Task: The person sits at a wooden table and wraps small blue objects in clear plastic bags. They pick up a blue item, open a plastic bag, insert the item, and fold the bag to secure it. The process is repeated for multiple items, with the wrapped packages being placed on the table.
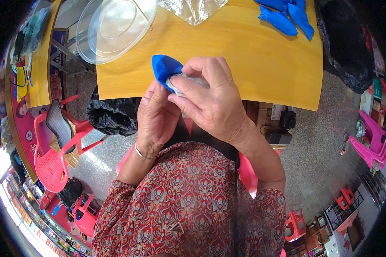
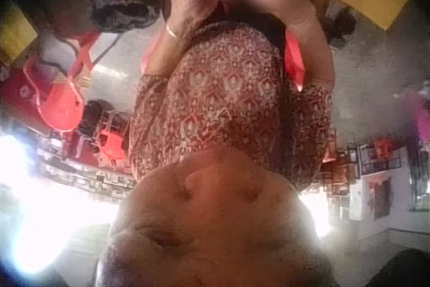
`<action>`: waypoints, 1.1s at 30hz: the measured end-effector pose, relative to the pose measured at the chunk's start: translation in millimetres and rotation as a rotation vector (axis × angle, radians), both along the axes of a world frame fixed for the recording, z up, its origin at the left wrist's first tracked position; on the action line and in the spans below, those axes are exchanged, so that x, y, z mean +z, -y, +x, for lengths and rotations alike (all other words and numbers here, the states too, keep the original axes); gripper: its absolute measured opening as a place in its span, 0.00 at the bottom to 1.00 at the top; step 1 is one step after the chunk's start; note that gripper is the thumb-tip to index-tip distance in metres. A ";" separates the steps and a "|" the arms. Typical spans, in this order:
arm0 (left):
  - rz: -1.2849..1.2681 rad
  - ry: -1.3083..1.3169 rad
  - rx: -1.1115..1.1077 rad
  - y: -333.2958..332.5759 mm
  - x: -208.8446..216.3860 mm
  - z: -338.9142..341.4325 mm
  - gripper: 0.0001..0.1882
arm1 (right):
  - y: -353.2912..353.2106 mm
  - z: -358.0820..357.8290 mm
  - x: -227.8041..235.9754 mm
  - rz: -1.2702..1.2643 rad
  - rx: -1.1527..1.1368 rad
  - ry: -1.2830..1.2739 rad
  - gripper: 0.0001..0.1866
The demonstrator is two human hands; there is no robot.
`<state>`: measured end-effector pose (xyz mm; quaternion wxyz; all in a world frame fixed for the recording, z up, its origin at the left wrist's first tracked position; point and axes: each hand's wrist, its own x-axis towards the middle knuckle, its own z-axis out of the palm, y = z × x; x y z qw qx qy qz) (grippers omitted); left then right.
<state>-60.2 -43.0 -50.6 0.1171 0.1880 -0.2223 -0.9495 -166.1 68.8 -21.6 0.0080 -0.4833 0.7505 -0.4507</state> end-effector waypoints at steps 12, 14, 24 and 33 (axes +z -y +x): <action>-0.427 0.089 -0.076 17.5 18.7 -4.1 0.19 | 2.0 -0.3 -4.5 -0.082 0.102 -0.142 0.15; -0.242 0.054 -0.056 17.4 17.8 -5.4 0.20 | 2.4 -0.5 -2.9 -0.058 0.106 -0.156 0.16; 0.145 -0.021 0.059 6.3 17.6 -9.2 0.28 | -2.5 1.4 16.4 0.116 0.124 -0.086 0.20; 0.094 -0.071 0.044 8.3 17.8 -8.9 0.30 | 2.9 7.4 1.7 0.129 0.044 -0.107 0.28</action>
